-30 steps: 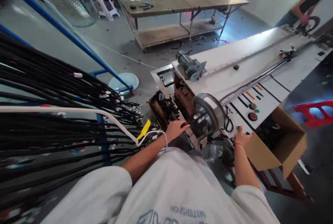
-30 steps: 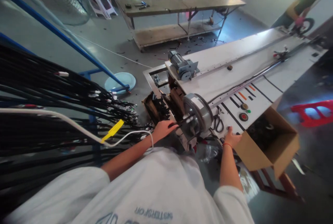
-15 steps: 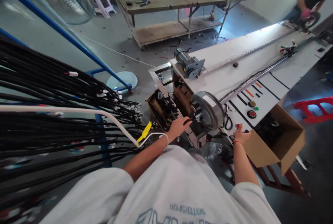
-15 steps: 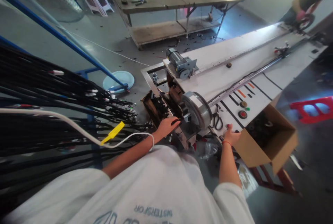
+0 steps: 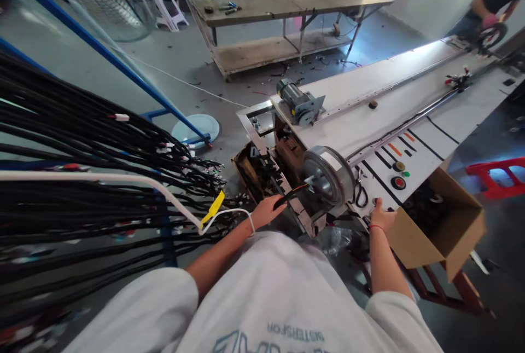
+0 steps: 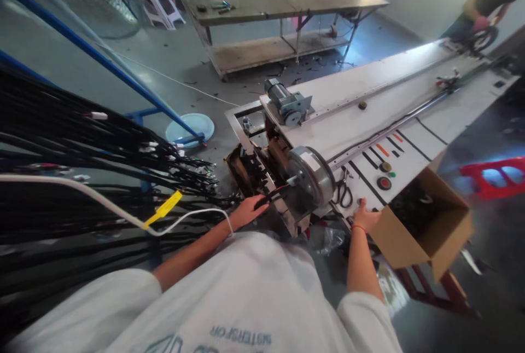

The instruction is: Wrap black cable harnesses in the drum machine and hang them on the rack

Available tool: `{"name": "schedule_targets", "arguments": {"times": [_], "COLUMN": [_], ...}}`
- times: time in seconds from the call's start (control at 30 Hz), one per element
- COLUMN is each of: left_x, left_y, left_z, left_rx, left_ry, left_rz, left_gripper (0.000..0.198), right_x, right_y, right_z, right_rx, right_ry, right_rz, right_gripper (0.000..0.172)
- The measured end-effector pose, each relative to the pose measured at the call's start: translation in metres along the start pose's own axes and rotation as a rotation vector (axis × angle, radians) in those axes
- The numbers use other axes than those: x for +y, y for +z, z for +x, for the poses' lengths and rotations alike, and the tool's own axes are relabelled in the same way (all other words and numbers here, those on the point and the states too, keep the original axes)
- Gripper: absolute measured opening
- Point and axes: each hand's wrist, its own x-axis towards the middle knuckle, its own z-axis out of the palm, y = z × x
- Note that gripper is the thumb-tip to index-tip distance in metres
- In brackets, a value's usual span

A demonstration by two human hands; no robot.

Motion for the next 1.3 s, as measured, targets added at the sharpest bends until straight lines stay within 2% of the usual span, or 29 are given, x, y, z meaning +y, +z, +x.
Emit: {"name": "schedule_targets", "arguments": {"times": [0.1,0.3,0.5,0.6,0.7,0.87,0.97,1.1,1.2,1.3], "left_x": [0.015,0.029,0.039,0.039,0.034,0.028,0.035,0.048,0.050,0.045], "left_y": [-0.001,0.006,0.012,0.014,0.017,0.021,0.020,0.014,0.012,0.013], "left_z": [0.007,0.020,0.024,0.019,0.011,0.006,0.013,0.031,0.047,0.060], "left_rx": [0.018,0.055,0.048,0.007,0.003,0.061,0.062,0.120,0.042,-0.181], "left_ry": [0.027,0.105,-0.026,-0.065,-0.069,-0.085,-0.086,-0.082,-0.159,-0.452], "left_rz": [0.035,0.044,0.098,0.101,0.012,-0.184,-0.178,-0.142,-0.355,-0.839], "left_gripper": [0.030,0.028,0.026,0.028,0.029,0.028,0.027,0.024,0.029,0.038], "right_x": [-0.003,-0.005,-0.008,-0.010,-0.012,-0.014,-0.014,-0.015,-0.028,-0.066], "right_y": [0.000,0.000,-0.004,-0.006,-0.006,-0.006,-0.006,-0.010,-0.020,-0.032], "right_z": [-0.001,-0.002,-0.005,-0.007,-0.009,-0.009,-0.011,-0.012,-0.009,-0.006], "right_rx": [0.071,0.084,0.058,0.074,0.086,0.105,0.093,0.079,0.121,0.178], "right_ry": [0.077,0.083,0.070,0.070,0.069,0.075,0.084,0.070,-0.026,-0.302], "right_rz": [-0.069,-0.061,-0.046,-0.022,0.000,0.012,0.018,0.041,0.010,0.070], "right_gripper": [0.074,0.075,0.075,0.074,0.074,0.071,0.073,0.076,0.081,0.077]}}
